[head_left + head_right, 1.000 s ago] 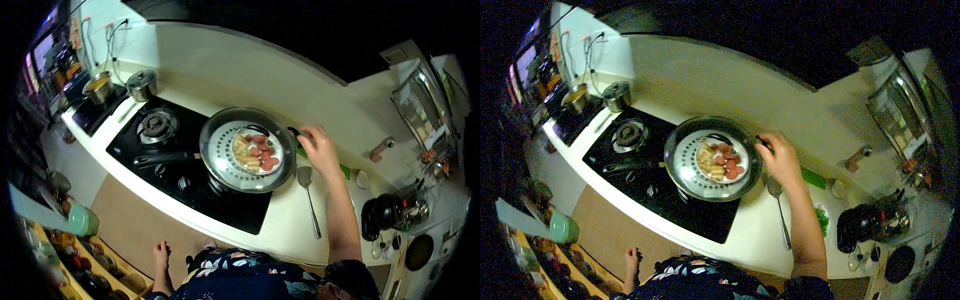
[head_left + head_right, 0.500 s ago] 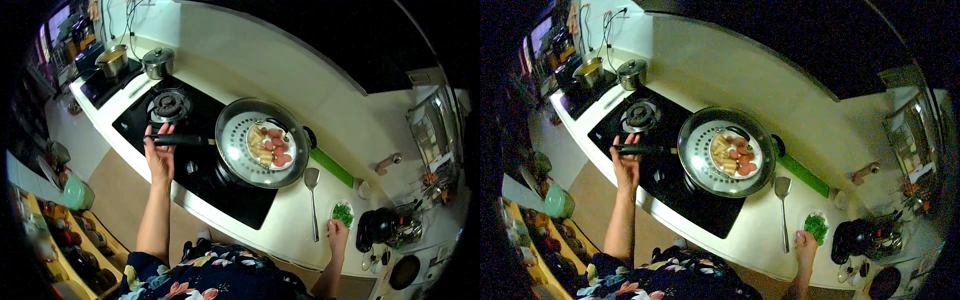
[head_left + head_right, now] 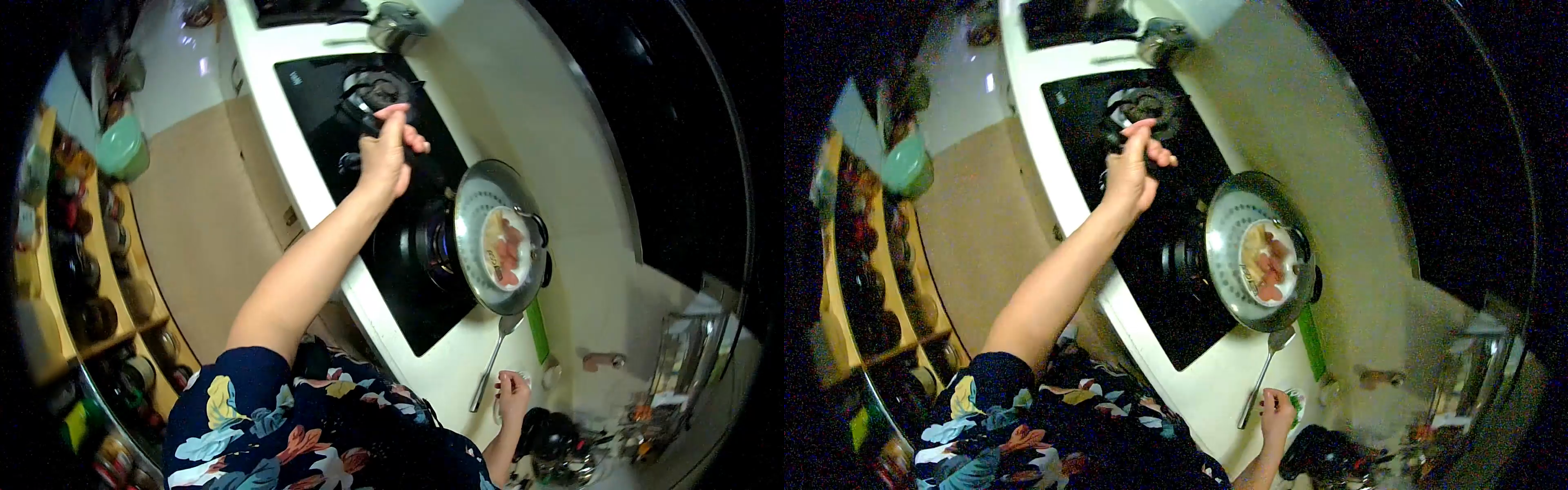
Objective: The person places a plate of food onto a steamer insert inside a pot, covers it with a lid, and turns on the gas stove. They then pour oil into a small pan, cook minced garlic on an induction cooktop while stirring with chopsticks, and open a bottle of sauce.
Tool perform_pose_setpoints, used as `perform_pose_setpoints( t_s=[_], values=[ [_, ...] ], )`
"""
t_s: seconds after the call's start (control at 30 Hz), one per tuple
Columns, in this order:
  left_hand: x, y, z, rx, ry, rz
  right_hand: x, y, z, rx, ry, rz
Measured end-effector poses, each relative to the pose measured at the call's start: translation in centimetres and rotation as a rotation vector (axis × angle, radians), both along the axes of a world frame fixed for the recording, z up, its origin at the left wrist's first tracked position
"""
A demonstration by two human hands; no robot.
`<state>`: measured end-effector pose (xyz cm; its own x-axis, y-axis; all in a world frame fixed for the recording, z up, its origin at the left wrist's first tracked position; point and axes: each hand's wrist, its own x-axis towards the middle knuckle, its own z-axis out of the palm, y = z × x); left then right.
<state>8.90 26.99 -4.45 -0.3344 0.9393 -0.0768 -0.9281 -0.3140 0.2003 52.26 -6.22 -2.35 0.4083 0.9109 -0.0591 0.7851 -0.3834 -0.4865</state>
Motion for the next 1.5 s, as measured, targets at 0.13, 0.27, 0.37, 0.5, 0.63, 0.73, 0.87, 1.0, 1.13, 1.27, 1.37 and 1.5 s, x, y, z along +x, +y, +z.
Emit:
perform_pose_setpoints(
  t_s=[0.13, 0.27, 0.37, 0.5, 0.63, 0.73, 0.87, 1.0, 1.13, 1.27, 1.37, 1.5],
  values=[
    [0.2, 0.3, -0.2, 0.026, 0.034, 0.056, -2.6, 2.7, 1.7, -0.088, -0.008, 0.039],
    [0.1, 1.3, -0.2, 0.026, 0.022, 0.014, -3.8, 3.9, 1.8, -0.119, -0.048, 0.103],
    [0.0, 1.7, -0.2, 0.016, 0.032, 0.005, -4.4, 4.4, 1.6, -0.125, -0.058, 0.150],
    [-0.4, 1.9, 0.4, -0.008, 0.060, -0.013, -3.6, 4.0, 0.5, -0.151, -0.133, 0.191],
    [-0.8, 2.2, 0.4, 0.016, 0.061, -0.028, -3.0, 2.8, -0.4, -0.172, -0.136, 0.200],
    [-1.1, 2.0, 0.4, 0.022, 0.054, -0.043, -3.0, 2.2, -1.1, -0.152, -0.143, 0.164],
    [-1.0, 2.1, 0.3, 0.046, 0.052, -0.049, -2.8, 1.9, -1.8, -0.156, -0.191, 0.217],
    [-2.1, 0.9, 0.0, 0.041, 0.148, -0.130, -5.2, 2.4, -1.5, -0.160, -0.161, 0.271],
    [-4.4, -1.3, -3.9, -0.184, 0.842, -0.033, -5.0, 2.4, -1.9, -0.244, -0.165, 0.224],
    [-5.6, -5.5, -7.9, -0.267, 1.178, 0.041, -5.6, 1.7, -1.9, -0.297, -0.127, 0.211],
    [-4.7, -7.3, -10.4, -0.239, 1.424, 0.043, -9.1, 2.0, -0.7, -0.469, -0.096, 0.148],
    [-3.1, -7.4, -11.9, -0.050, 1.617, 0.102, -9.1, 2.1, -2.7, -0.721, 0.024, 0.253]
  ],
)
